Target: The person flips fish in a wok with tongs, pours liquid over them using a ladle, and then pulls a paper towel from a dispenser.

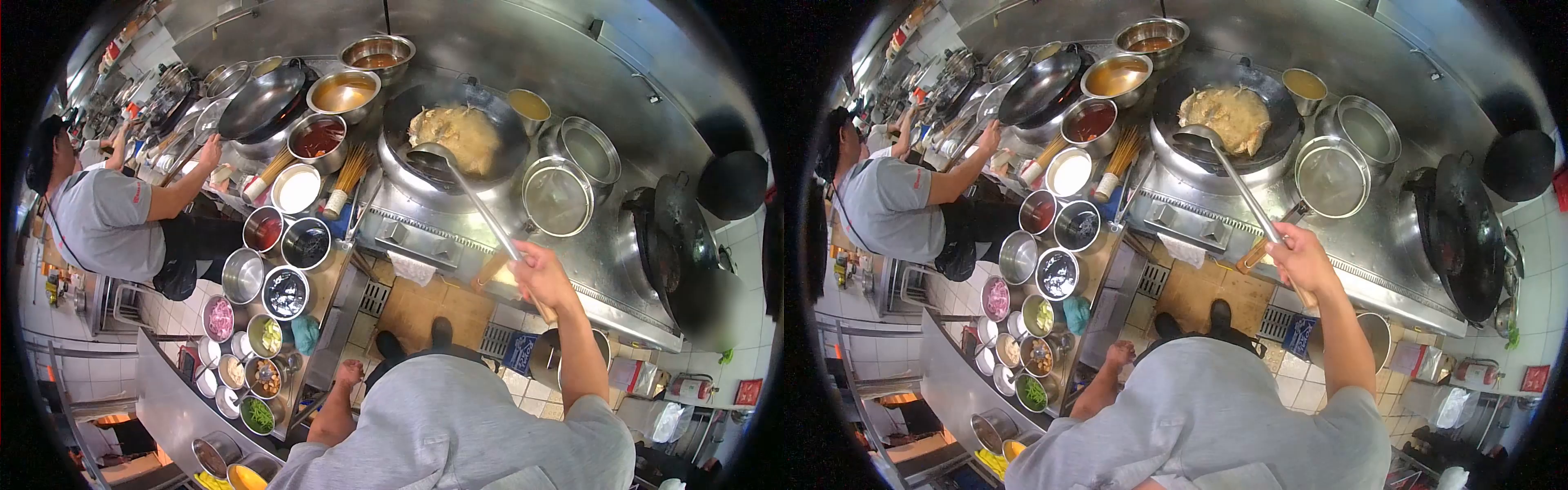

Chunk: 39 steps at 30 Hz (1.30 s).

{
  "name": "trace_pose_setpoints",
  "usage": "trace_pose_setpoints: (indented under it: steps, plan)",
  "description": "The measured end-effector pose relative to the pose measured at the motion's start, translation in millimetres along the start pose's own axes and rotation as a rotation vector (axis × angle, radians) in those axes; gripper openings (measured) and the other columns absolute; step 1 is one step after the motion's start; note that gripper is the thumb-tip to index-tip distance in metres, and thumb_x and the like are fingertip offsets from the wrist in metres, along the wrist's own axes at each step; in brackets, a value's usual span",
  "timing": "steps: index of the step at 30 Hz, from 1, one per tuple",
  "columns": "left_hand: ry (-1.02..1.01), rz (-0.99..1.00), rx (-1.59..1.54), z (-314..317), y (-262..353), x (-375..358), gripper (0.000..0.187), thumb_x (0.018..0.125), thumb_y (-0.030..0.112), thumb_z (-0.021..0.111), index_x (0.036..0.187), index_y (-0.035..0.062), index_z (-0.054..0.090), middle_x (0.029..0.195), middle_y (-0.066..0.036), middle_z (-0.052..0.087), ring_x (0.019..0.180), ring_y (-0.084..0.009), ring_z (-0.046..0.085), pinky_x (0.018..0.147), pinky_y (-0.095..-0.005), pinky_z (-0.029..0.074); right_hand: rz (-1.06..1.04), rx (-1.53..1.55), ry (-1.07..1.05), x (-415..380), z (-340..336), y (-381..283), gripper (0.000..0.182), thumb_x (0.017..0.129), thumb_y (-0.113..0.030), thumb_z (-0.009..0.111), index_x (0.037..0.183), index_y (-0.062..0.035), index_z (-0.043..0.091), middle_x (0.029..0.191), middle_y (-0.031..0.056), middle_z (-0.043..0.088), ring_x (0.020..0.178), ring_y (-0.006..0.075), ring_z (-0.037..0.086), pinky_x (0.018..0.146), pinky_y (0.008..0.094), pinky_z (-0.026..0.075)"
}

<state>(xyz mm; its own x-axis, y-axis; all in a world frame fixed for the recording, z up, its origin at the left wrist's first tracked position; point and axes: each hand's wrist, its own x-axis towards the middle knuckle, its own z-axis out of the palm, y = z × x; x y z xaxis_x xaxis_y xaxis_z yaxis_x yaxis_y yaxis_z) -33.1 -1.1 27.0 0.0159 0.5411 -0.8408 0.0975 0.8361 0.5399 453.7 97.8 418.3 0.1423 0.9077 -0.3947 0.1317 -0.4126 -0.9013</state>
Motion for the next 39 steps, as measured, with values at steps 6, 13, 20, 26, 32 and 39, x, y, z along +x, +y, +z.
trace_pose_setpoints:
  steps: [6,13,20,26,32,39]
  plan:
    - [-0.031,-0.002,-0.021,-7.0,-6.8,4.2,0.009,0.084,0.009,0.051,0.076,0.0098,0.053,0.062,0.001,0.048,0.051,-0.0137,0.046,0.046,-0.0290,0.037,-0.069,-0.092,0.036,51.9,24.6,3.5,0.043,0.089,-0.009,0.058,0.129,0.0012,0.048,0.062,0.0021,0.051,0.042,0.0103,0.048,0.038,0.0273,0.038]
    - [0.034,0.053,0.028,9.4,1.7,-45.7,0.016,0.084,0.011,0.051,0.068,0.0127,0.052,0.059,0.001,0.046,0.052,-0.0136,0.047,0.045,-0.0292,0.035,-0.084,0.095,0.070,100.0,37.6,4.5,0.052,0.085,-0.011,0.063,0.133,0.0004,0.046,0.063,0.0035,0.054,0.042,0.0108,0.048,0.040,0.0275,0.040]
    - [0.078,0.032,-0.048,1.3,-29.9,-42.6,0.014,0.088,0.014,0.052,0.076,0.0094,0.058,0.060,0.000,0.052,0.051,-0.0132,0.048,0.043,-0.0278,0.036,-0.222,-0.412,0.350,120.9,-17.5,-10.5,0.058,0.084,-0.013,0.063,0.138,-0.0057,0.044,0.078,0.0134,0.064,0.063,0.0247,0.062,0.059,0.0356,0.050]
    - [0.142,0.142,0.234,7.6,-18.4,-66.0,0.015,0.089,0.013,0.050,0.078,0.0069,0.059,0.061,0.000,0.052,0.050,-0.0133,0.049,0.044,-0.0281,0.038,-0.214,-1.031,0.555,145.5,-70.0,-27.7,0.053,0.082,-0.017,0.059,0.134,-0.0135,0.049,0.099,0.0225,0.066,0.094,0.0388,0.063,0.085,0.0479,0.048]
    - [0.185,0.111,0.099,16.1,-13.2,-69.1,0.017,0.088,0.011,0.049,0.076,0.0054,0.059,0.061,-0.001,0.053,0.052,-0.0123,0.048,0.045,-0.0276,0.038,-0.200,-1.293,0.447,176.6,-101.9,-12.4,0.056,0.082,-0.017,0.056,0.137,-0.0183,0.044,0.103,0.0211,0.065,0.096,0.0380,0.063,0.084,0.0474,0.050]
    - [0.137,0.078,0.019,16.2,-14.3,-50.9,0.015,0.089,0.012,0.049,0.077,0.0071,0.056,0.061,-0.001,0.052,0.052,-0.0121,0.048,0.046,-0.0272,0.038,-0.206,-1.227,0.460,161.2,-82.3,3.4,0.050,0.083,-0.012,0.052,0.133,-0.0145,0.049,0.097,0.0213,0.066,0.089,0.0386,0.065,0.079,0.0497,0.051]
